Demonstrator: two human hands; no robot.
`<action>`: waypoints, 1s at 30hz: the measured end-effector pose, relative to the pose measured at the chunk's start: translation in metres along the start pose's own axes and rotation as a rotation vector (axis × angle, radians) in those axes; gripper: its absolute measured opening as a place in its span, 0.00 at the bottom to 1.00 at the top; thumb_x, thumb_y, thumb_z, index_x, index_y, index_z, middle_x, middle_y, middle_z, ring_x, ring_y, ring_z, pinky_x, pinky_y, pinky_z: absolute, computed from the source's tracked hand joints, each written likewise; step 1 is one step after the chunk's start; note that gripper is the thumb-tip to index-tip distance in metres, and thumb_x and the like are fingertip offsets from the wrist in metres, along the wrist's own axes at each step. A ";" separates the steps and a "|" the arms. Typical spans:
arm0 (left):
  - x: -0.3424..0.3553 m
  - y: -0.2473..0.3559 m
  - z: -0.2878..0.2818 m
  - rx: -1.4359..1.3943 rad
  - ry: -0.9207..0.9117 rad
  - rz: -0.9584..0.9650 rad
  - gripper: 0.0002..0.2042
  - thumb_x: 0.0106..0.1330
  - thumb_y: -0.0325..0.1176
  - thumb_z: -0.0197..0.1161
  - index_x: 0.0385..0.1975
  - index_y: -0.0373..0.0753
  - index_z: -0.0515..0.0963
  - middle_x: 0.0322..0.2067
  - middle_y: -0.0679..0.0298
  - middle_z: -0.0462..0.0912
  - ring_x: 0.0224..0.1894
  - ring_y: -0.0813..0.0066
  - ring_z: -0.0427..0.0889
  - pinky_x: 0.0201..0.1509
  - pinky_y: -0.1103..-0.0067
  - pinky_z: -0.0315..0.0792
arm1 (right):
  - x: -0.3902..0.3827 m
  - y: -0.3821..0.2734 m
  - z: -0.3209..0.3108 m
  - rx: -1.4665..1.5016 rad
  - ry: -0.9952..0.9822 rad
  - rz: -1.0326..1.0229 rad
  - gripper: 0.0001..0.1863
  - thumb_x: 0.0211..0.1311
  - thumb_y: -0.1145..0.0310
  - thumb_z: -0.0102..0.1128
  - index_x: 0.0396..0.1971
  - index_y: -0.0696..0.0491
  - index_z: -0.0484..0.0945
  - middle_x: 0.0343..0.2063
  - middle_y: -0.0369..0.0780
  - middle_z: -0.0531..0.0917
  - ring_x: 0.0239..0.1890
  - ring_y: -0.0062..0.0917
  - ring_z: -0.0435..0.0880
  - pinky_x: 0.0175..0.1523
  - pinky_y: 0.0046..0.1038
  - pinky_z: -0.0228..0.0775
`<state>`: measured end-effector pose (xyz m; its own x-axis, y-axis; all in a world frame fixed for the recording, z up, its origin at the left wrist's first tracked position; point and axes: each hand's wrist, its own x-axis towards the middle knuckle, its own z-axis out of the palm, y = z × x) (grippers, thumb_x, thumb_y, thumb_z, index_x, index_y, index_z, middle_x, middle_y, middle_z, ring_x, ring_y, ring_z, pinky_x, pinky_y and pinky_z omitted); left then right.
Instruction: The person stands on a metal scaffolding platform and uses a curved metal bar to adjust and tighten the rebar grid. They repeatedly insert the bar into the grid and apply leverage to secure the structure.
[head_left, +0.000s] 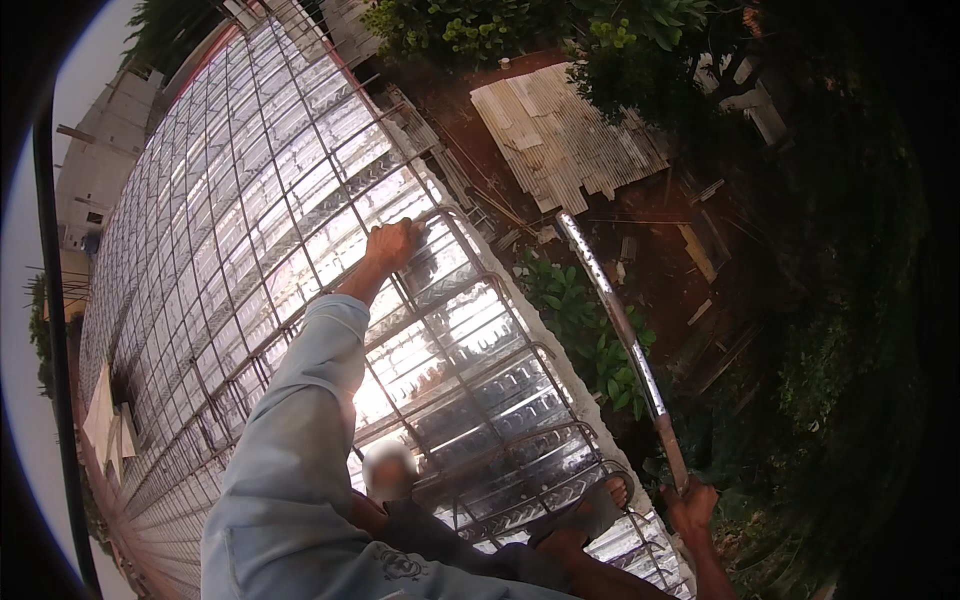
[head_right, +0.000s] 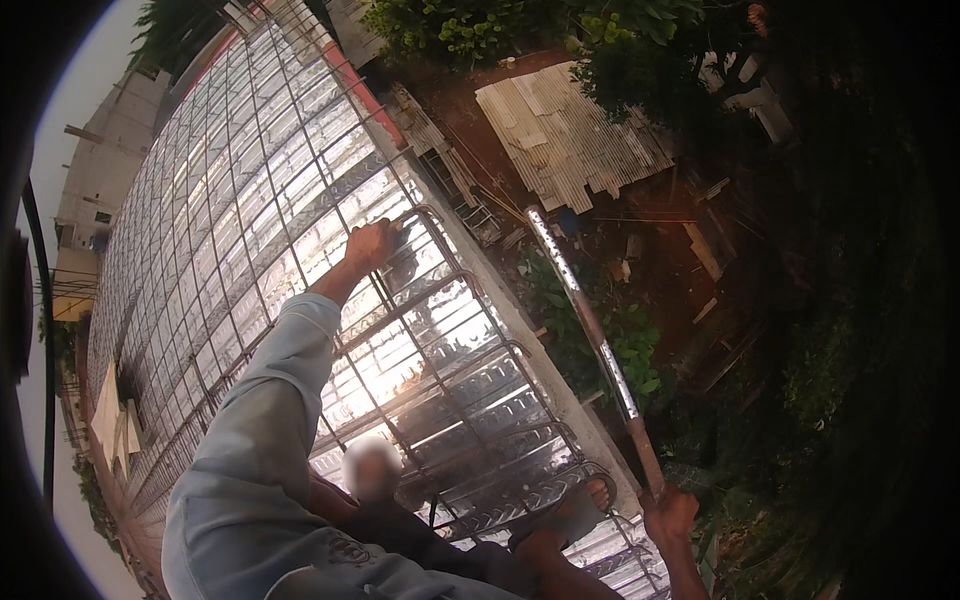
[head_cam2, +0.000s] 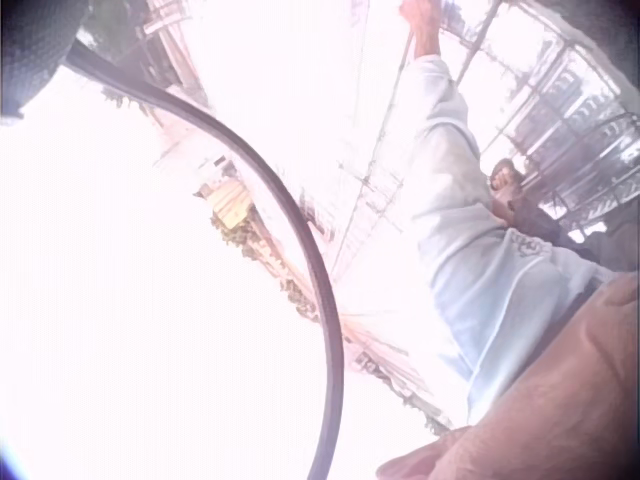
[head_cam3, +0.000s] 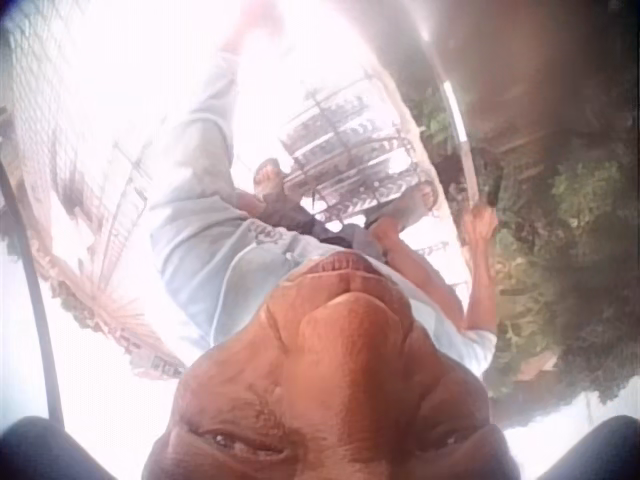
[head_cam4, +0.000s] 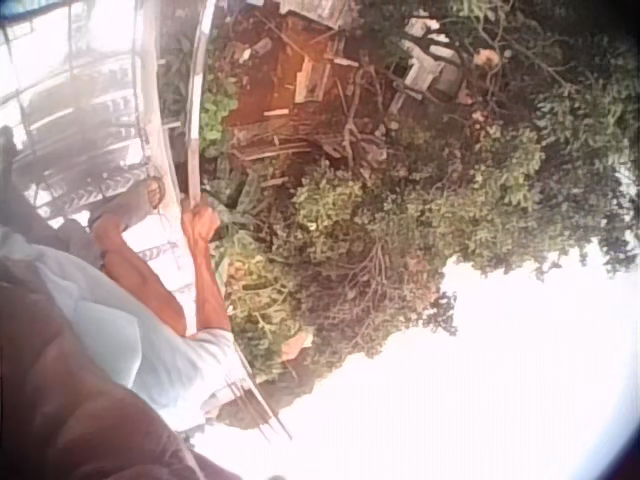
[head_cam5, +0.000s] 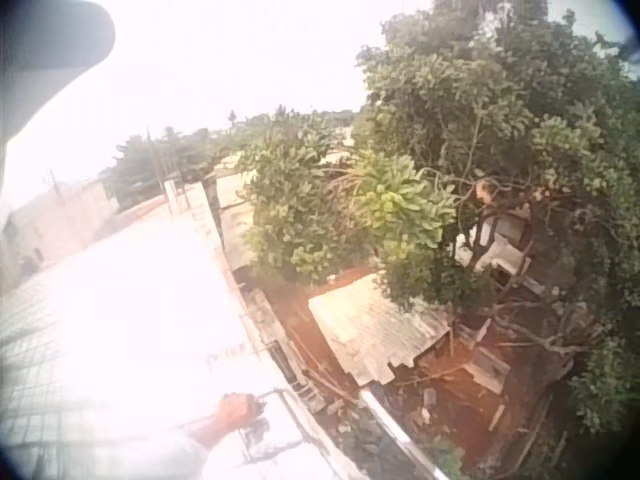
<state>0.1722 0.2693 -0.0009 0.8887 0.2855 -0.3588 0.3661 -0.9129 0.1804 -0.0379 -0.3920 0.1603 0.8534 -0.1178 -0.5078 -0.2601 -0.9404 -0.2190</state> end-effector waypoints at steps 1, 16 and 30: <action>-0.005 -0.006 0.007 0.020 0.207 0.041 0.22 0.76 0.52 0.48 0.46 0.37 0.79 0.42 0.45 0.85 0.49 0.45 0.82 0.58 0.54 0.69 | 0.005 -0.020 -0.013 -0.029 -0.016 0.011 0.21 0.49 0.59 0.76 0.30 0.64 0.84 0.24 0.54 0.85 0.31 0.48 0.88 0.39 0.46 0.77; -0.087 0.111 -0.096 -2.311 -0.043 -0.392 0.23 0.78 0.51 0.56 0.49 0.32 0.66 0.27 0.56 0.70 0.21 0.62 0.72 0.23 0.60 0.75 | -0.029 -0.179 -0.014 -0.440 0.178 -0.265 0.20 0.55 0.54 0.72 0.30 0.58 0.80 0.18 0.51 0.82 0.25 0.49 0.85 0.34 0.46 0.75; -0.154 0.094 -0.195 -2.683 -0.150 -0.095 0.16 0.76 0.49 0.60 0.38 0.41 0.72 0.18 0.66 0.67 0.18 0.71 0.69 0.24 0.71 0.72 | -0.063 -0.294 -0.080 0.264 -0.249 -0.056 0.19 0.62 0.55 0.74 0.26 0.53 0.76 0.14 0.32 0.71 0.15 0.16 0.70 0.22 0.25 0.62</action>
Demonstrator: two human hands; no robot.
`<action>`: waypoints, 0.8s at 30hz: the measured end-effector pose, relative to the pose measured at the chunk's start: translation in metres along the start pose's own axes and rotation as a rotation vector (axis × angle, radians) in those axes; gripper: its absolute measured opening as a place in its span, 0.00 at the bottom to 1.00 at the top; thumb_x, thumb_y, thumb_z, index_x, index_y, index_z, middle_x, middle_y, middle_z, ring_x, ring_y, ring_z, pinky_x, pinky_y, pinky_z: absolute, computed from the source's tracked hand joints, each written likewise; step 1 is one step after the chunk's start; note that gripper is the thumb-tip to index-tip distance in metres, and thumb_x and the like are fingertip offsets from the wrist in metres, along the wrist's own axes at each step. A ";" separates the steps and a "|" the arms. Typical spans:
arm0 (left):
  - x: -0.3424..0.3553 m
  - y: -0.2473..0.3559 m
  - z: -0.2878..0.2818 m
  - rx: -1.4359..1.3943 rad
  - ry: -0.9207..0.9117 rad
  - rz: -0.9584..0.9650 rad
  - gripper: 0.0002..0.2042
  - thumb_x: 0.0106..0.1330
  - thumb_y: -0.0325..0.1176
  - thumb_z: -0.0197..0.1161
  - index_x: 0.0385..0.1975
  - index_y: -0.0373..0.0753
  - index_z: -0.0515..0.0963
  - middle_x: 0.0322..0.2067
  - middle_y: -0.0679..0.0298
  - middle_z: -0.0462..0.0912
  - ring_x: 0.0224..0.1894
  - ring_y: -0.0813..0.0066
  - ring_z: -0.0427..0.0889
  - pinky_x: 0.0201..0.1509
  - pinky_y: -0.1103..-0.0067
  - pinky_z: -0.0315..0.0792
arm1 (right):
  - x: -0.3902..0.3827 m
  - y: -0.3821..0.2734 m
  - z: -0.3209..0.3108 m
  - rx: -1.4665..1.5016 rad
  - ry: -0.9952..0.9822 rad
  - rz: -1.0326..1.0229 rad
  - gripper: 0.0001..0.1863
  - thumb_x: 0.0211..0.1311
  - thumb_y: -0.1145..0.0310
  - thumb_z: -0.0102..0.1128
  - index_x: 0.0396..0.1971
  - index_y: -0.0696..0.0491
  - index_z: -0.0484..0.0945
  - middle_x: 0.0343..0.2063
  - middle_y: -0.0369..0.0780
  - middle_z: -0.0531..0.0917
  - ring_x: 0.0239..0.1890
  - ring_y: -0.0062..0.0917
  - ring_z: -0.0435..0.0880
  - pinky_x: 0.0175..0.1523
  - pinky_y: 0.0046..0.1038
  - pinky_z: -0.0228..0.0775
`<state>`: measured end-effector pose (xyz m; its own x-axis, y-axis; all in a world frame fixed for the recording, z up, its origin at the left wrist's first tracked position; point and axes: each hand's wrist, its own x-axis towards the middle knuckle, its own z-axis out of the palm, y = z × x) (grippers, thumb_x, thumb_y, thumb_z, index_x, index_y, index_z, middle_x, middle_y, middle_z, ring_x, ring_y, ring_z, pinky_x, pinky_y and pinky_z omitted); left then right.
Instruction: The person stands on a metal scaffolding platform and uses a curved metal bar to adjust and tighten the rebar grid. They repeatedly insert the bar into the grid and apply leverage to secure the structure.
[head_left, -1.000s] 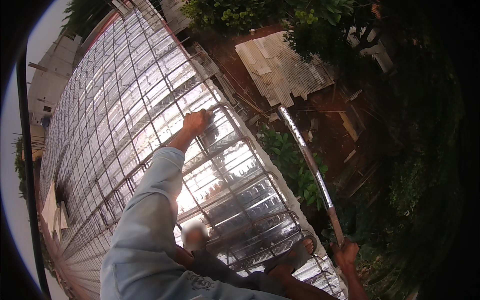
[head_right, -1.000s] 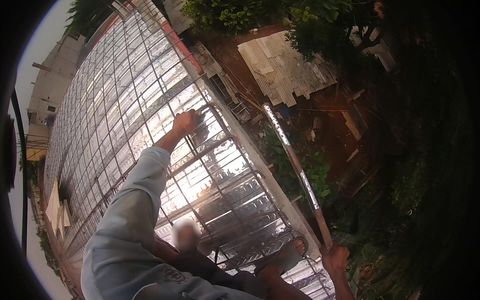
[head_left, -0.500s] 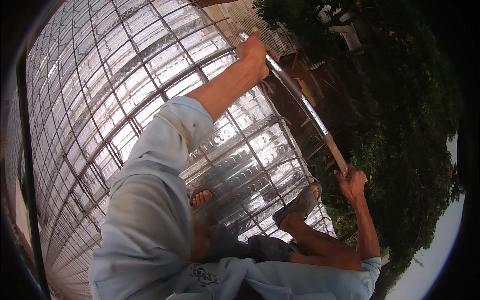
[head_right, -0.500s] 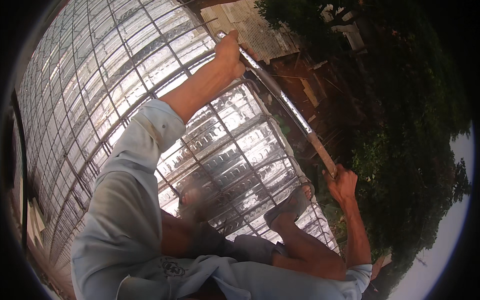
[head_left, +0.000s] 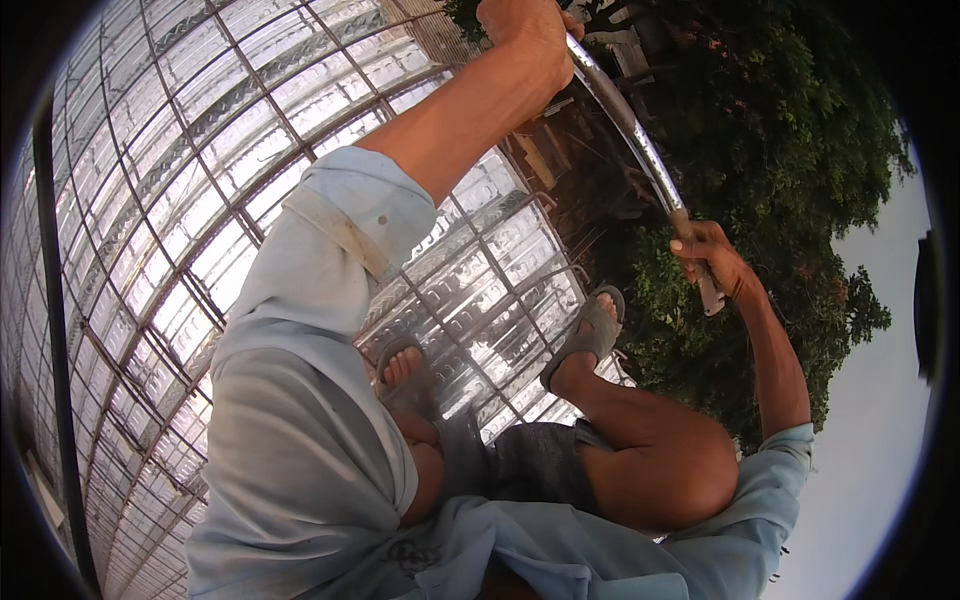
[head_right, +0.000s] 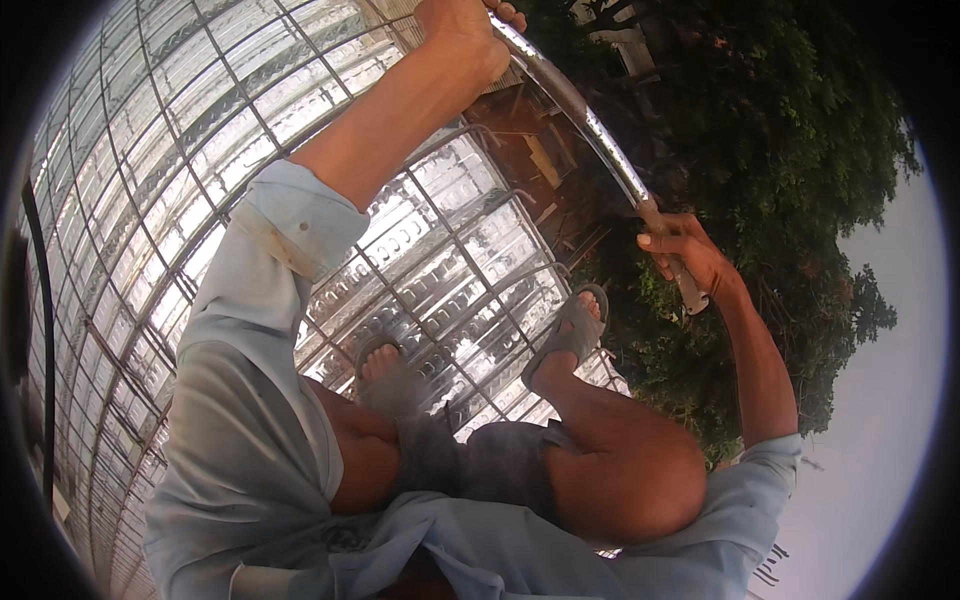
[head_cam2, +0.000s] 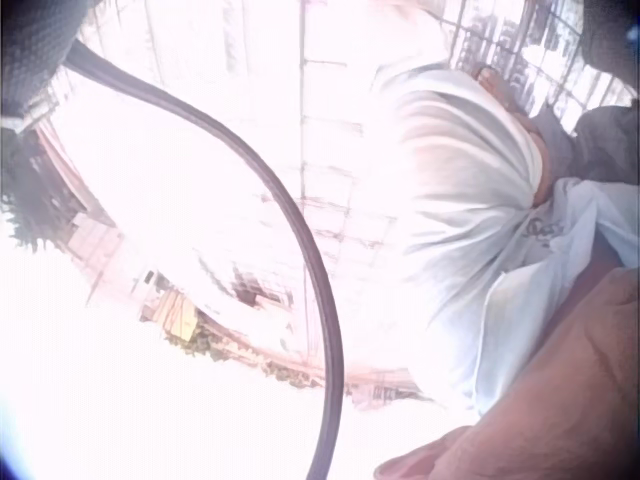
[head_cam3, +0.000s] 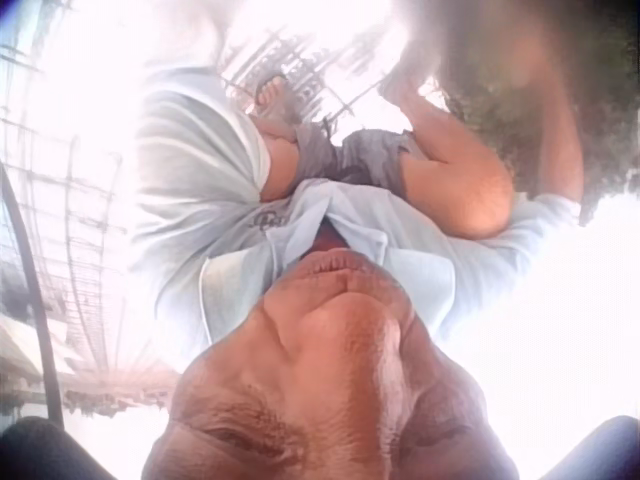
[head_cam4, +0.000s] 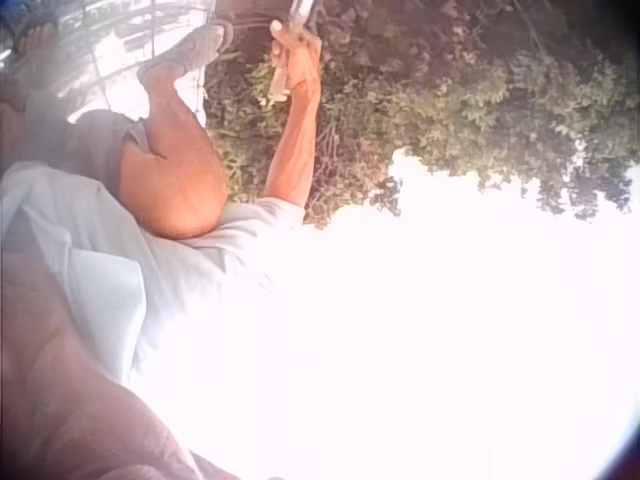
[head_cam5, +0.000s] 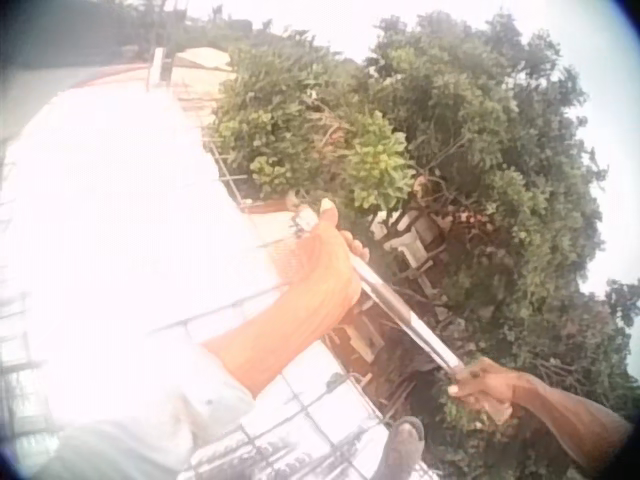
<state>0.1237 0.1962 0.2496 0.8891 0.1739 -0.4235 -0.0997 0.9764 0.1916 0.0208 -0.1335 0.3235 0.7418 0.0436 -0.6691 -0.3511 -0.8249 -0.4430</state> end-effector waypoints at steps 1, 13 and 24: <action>0.004 0.000 -0.002 0.075 -0.041 0.047 0.15 0.76 0.47 0.60 0.38 0.40 0.73 0.18 0.65 0.69 0.18 0.70 0.70 0.25 0.70 0.73 | 0.005 -0.012 0.009 -0.025 -0.029 0.026 0.21 0.63 0.53 0.73 0.24 0.52 0.76 0.13 0.31 0.70 0.14 0.16 0.69 0.21 0.25 0.60; 0.102 0.063 -0.155 1.430 0.145 0.646 0.31 0.72 0.61 0.55 0.43 0.31 0.83 0.39 0.45 0.88 0.45 0.51 0.86 0.54 0.60 0.75 | 0.140 0.008 0.022 -0.407 0.392 -0.162 0.30 0.58 0.40 0.70 0.30 0.58 0.86 0.15 0.40 0.75 0.24 0.30 0.75 0.37 0.38 0.67; 0.165 0.124 -0.234 2.288 0.607 0.678 0.28 0.67 0.51 0.66 0.54 0.31 0.71 0.51 0.45 0.81 0.59 0.50 0.75 0.69 0.56 0.58 | 0.213 -0.041 -0.073 -0.790 0.444 -0.171 0.26 0.59 0.44 0.68 0.39 0.55 0.88 0.26 0.50 0.86 0.35 0.46 0.87 0.44 0.45 0.75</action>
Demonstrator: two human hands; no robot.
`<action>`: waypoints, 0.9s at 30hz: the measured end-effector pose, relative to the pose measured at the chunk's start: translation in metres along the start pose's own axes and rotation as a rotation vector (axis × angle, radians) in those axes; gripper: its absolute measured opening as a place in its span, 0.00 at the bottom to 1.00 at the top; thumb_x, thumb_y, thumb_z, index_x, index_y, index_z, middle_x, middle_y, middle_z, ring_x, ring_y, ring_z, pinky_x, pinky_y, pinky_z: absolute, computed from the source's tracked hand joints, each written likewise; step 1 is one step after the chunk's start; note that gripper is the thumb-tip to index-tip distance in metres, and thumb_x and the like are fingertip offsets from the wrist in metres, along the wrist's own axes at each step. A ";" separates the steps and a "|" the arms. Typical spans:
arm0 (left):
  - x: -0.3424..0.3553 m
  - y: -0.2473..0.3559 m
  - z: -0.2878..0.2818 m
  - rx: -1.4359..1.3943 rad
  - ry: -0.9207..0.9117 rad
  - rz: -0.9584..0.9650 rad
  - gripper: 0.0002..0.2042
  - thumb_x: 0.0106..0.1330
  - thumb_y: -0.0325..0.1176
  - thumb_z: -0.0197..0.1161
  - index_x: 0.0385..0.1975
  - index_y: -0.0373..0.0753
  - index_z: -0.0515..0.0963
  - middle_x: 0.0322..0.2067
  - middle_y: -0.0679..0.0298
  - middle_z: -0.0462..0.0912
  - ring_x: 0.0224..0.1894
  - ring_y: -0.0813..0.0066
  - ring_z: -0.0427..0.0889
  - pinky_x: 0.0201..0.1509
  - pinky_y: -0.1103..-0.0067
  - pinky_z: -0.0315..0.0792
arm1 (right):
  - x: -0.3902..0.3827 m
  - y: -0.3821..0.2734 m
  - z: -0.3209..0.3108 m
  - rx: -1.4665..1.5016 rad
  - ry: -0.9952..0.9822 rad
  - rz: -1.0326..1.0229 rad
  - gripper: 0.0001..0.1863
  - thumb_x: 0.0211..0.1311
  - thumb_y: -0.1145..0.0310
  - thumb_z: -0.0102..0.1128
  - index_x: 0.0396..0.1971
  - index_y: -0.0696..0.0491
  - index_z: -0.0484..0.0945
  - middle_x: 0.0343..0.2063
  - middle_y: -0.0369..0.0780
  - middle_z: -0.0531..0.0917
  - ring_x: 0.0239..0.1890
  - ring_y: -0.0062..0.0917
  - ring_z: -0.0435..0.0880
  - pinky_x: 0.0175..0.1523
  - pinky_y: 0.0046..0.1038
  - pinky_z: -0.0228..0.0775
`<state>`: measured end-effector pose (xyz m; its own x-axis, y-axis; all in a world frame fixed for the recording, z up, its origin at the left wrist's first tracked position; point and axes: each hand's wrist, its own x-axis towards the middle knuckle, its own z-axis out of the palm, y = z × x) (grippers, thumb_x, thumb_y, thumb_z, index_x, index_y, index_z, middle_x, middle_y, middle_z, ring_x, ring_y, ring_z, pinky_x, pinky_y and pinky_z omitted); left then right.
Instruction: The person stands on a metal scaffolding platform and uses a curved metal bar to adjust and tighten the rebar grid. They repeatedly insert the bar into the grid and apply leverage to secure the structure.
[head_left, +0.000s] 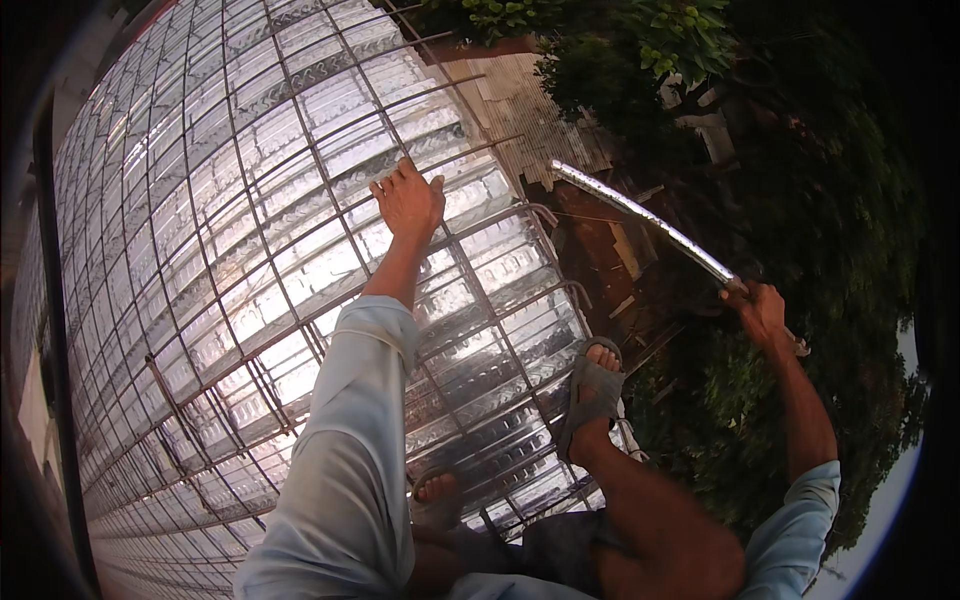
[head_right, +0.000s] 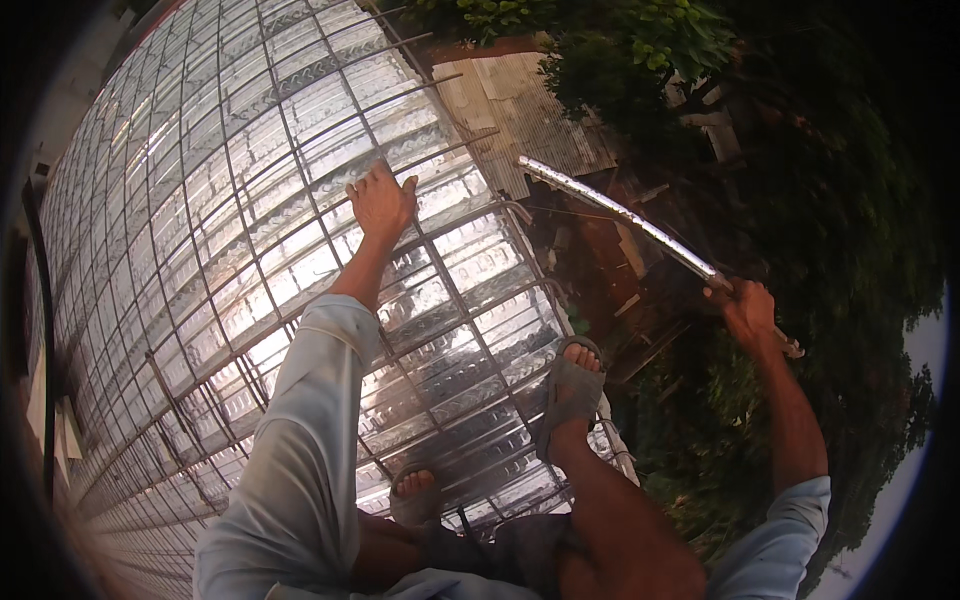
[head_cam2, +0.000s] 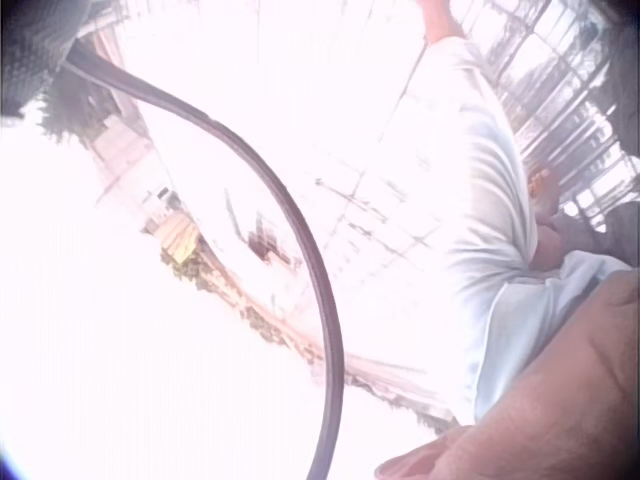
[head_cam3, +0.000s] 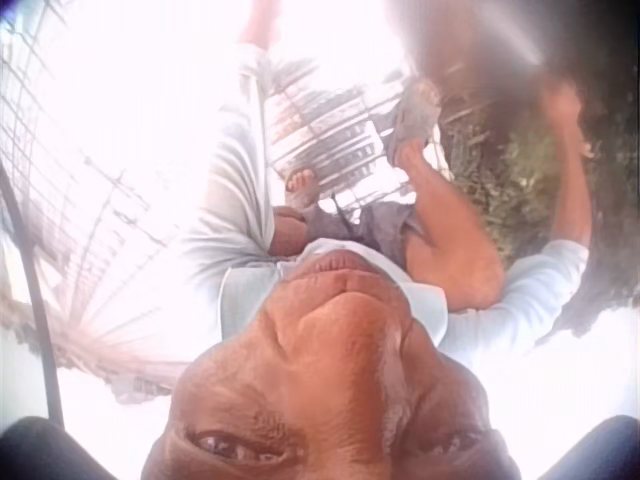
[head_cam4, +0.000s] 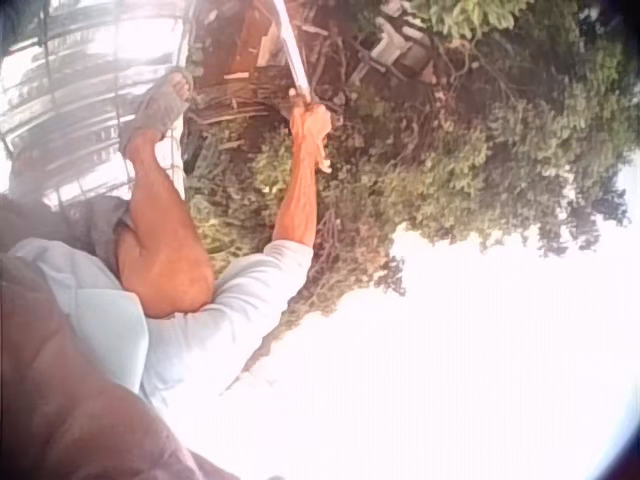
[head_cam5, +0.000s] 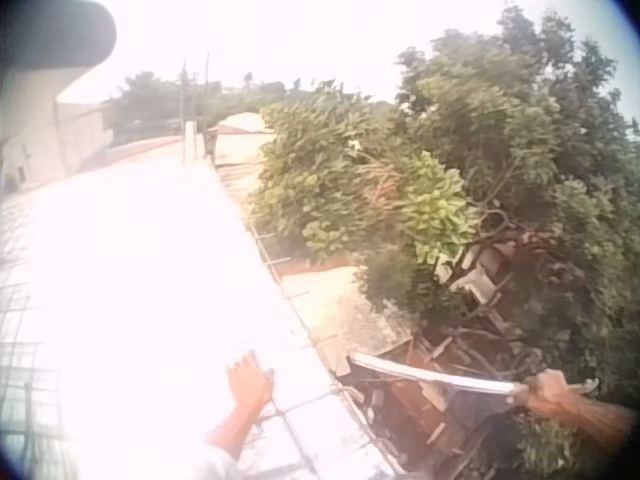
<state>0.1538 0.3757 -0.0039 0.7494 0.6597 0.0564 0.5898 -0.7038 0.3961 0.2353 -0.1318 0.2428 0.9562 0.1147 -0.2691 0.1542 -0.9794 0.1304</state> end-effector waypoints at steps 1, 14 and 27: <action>0.006 0.001 0.002 -0.017 -0.038 -0.025 0.29 0.67 0.51 0.66 0.53 0.30 0.72 0.48 0.45 0.83 0.57 0.49 0.77 0.68 0.56 0.59 | 0.011 0.006 -0.003 -0.020 0.027 -0.032 0.26 0.59 0.44 0.68 0.38 0.55 0.88 0.26 0.50 0.86 0.35 0.47 0.87 0.43 0.45 0.75; 0.038 0.030 0.022 0.167 -0.069 -0.303 0.18 0.57 0.36 0.63 0.45 0.33 0.80 0.45 0.51 0.87 0.52 0.53 0.80 0.60 0.60 0.64 | 0.175 0.026 -0.010 -0.143 0.136 -0.320 0.24 0.59 0.45 0.66 0.32 0.55 0.87 0.25 0.52 0.85 0.33 0.51 0.86 0.42 0.48 0.76; 0.038 0.041 0.043 0.293 -0.024 -0.330 0.12 0.61 0.36 0.64 0.41 0.36 0.80 0.43 0.55 0.87 0.51 0.58 0.79 0.60 0.63 0.63 | 0.290 0.023 0.011 -0.149 0.147 -0.460 0.20 0.60 0.51 0.66 0.29 0.55 0.85 0.23 0.54 0.83 0.31 0.52 0.85 0.39 0.49 0.74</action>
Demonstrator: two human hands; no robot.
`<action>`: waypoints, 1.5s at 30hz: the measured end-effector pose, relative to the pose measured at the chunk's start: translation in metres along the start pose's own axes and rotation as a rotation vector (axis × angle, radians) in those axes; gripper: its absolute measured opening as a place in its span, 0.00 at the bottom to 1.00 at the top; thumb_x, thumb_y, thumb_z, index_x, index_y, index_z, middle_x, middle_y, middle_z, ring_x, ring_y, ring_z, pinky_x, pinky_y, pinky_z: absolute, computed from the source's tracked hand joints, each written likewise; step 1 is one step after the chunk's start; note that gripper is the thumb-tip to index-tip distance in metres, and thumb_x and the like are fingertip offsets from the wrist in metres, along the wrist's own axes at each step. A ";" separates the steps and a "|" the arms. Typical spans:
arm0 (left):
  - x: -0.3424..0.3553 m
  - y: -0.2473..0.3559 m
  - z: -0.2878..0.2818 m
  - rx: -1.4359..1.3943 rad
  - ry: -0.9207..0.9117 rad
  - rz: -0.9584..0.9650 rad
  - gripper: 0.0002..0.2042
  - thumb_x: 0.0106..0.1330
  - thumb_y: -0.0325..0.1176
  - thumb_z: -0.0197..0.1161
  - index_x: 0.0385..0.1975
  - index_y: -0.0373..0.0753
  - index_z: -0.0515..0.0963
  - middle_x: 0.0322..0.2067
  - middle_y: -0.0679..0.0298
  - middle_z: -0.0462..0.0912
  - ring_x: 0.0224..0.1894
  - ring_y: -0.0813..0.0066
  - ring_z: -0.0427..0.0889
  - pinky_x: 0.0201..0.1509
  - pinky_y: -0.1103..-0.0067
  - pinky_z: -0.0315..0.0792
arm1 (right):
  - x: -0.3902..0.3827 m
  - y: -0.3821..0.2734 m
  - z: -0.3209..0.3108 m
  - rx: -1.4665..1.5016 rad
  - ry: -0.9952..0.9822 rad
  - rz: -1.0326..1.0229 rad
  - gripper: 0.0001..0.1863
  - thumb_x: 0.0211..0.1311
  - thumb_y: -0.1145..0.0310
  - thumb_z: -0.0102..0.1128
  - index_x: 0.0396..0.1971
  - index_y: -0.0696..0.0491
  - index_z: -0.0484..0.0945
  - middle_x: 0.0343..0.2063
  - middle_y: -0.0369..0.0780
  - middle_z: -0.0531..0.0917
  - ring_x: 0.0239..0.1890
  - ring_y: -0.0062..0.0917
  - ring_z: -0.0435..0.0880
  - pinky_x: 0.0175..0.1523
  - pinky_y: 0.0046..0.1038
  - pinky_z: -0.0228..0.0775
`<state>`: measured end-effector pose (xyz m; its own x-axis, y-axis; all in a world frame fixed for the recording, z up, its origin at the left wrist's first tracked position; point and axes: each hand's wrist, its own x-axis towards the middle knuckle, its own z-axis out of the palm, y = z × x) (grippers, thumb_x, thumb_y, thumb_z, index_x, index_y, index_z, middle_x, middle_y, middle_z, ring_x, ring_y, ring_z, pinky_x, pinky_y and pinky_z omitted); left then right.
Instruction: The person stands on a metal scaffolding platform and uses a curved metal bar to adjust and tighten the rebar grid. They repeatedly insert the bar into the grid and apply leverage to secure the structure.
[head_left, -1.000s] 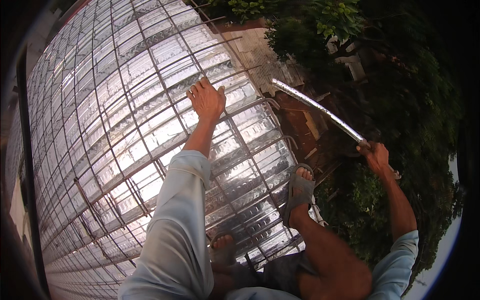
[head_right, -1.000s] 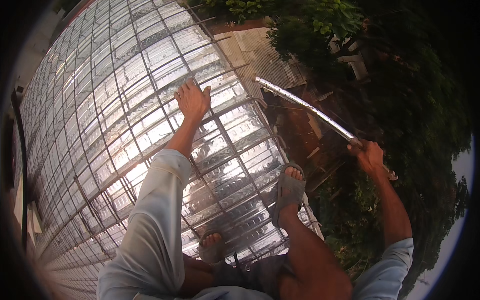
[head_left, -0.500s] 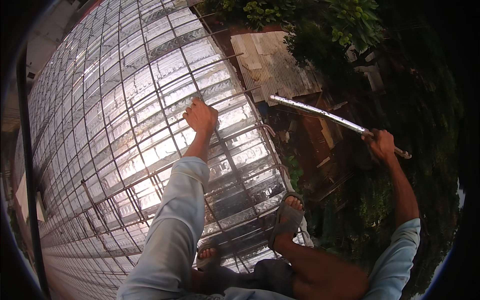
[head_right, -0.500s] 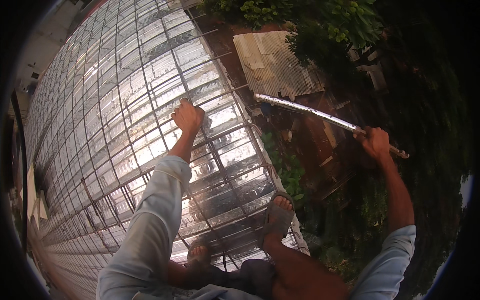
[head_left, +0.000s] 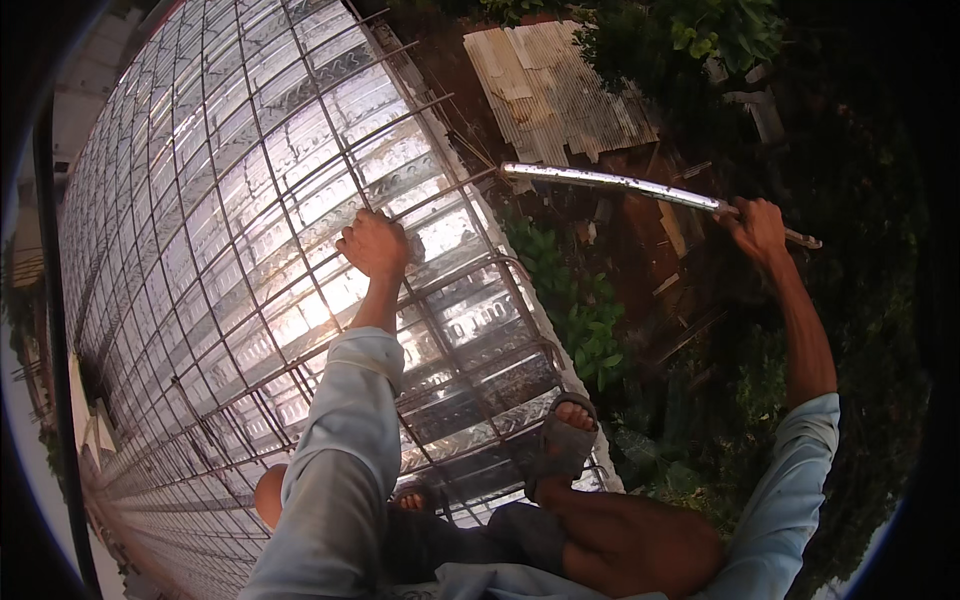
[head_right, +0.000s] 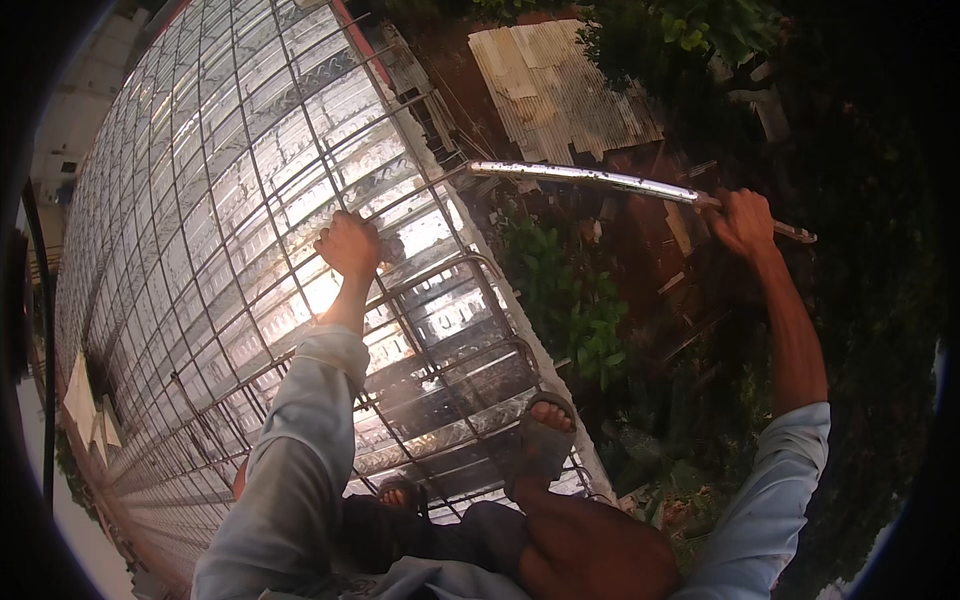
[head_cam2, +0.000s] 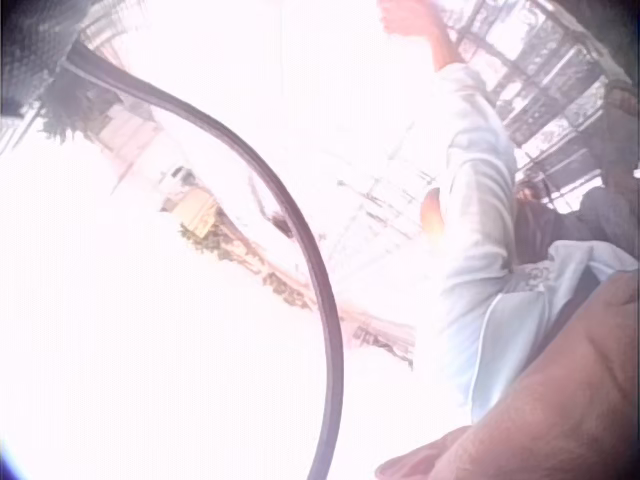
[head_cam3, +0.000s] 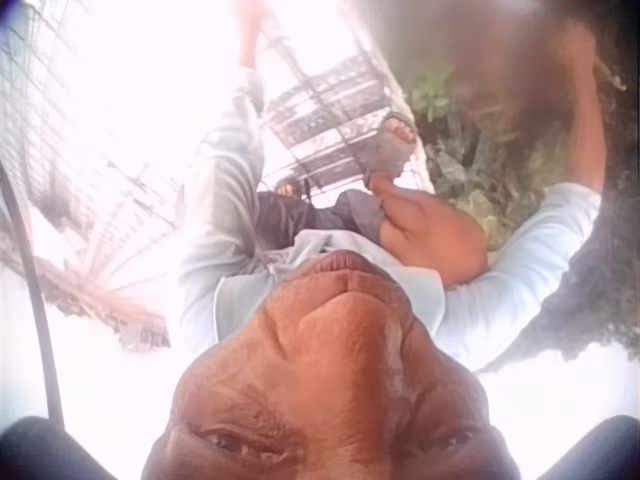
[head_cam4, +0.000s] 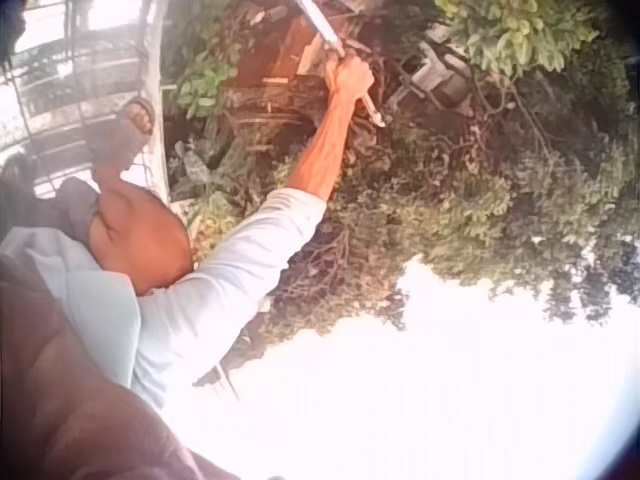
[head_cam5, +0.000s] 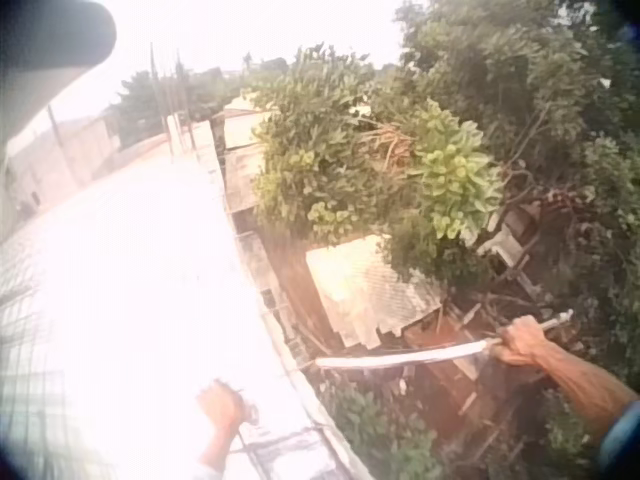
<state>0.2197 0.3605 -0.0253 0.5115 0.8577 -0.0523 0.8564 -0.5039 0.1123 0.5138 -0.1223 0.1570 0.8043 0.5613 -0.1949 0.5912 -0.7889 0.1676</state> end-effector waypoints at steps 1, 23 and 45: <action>0.000 -0.002 0.000 -0.008 0.007 -0.010 0.12 0.60 0.36 0.64 0.40 0.37 0.80 0.42 0.55 0.87 0.51 0.58 0.80 0.59 0.63 0.64 | 0.006 -0.003 0.002 0.007 -0.003 -0.004 0.19 0.60 0.51 0.66 0.29 0.55 0.85 0.23 0.54 0.83 0.31 0.52 0.85 0.39 0.49 0.74; 0.007 -0.004 0.010 -0.032 0.122 0.015 0.06 0.61 0.34 0.64 0.32 0.39 0.81 0.26 0.56 0.85 0.37 0.56 0.83 0.51 0.62 0.66 | 0.089 0.023 0.026 -0.032 -0.011 -0.111 0.19 0.57 0.53 0.67 0.38 0.54 0.87 0.26 0.53 0.84 0.37 0.51 0.84 0.45 0.50 0.73; 0.009 -0.006 0.011 -0.018 0.070 0.008 0.07 0.57 0.33 0.66 0.34 0.41 0.81 0.28 0.60 0.86 0.40 0.58 0.84 0.53 0.62 0.65 | 0.162 0.000 0.036 0.004 -0.047 -0.176 0.20 0.59 0.53 0.65 0.34 0.57 0.84 0.29 0.55 0.84 0.38 0.54 0.83 0.43 0.49 0.73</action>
<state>0.2204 0.3700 -0.0378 0.5121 0.8588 0.0180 0.8504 -0.5098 0.1303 0.6422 -0.0404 0.0901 0.6845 0.6789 -0.2658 0.7225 -0.6803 0.1232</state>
